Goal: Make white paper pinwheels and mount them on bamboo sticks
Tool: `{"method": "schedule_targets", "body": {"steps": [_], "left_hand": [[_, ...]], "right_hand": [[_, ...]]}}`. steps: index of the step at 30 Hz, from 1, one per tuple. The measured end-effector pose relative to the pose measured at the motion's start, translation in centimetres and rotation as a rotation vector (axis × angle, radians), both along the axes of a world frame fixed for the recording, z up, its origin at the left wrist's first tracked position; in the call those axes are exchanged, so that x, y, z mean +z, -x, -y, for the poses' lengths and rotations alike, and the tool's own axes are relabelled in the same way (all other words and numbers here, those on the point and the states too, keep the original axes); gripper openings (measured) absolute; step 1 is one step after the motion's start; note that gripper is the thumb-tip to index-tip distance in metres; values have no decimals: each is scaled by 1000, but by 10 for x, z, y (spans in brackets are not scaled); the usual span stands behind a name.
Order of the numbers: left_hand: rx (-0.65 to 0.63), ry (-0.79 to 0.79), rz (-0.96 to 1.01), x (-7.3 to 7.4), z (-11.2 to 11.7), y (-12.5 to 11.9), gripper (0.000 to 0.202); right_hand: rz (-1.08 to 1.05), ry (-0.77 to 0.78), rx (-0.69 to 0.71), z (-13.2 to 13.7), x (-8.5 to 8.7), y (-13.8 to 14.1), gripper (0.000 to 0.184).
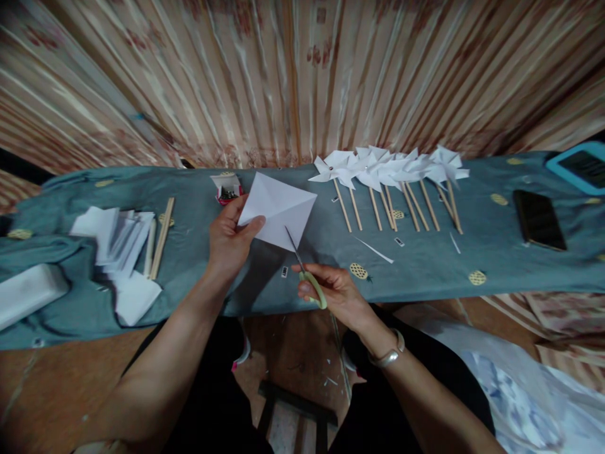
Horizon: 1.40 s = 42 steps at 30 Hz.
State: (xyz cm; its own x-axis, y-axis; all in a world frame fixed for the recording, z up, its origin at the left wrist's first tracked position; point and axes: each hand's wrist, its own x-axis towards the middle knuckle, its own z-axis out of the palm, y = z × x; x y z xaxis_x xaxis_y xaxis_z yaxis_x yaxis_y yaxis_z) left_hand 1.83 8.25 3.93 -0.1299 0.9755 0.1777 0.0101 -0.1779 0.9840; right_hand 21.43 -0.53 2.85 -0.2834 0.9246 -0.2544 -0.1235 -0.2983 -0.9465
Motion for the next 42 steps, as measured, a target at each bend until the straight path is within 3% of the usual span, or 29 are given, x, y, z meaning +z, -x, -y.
{"method": "schedule_targets", "body": {"steps": [42], "left_hand": [[-13,42,7,-1,4,-7,41]], "right_hand": [[15,41,-44,-2,8,3,46]]}}
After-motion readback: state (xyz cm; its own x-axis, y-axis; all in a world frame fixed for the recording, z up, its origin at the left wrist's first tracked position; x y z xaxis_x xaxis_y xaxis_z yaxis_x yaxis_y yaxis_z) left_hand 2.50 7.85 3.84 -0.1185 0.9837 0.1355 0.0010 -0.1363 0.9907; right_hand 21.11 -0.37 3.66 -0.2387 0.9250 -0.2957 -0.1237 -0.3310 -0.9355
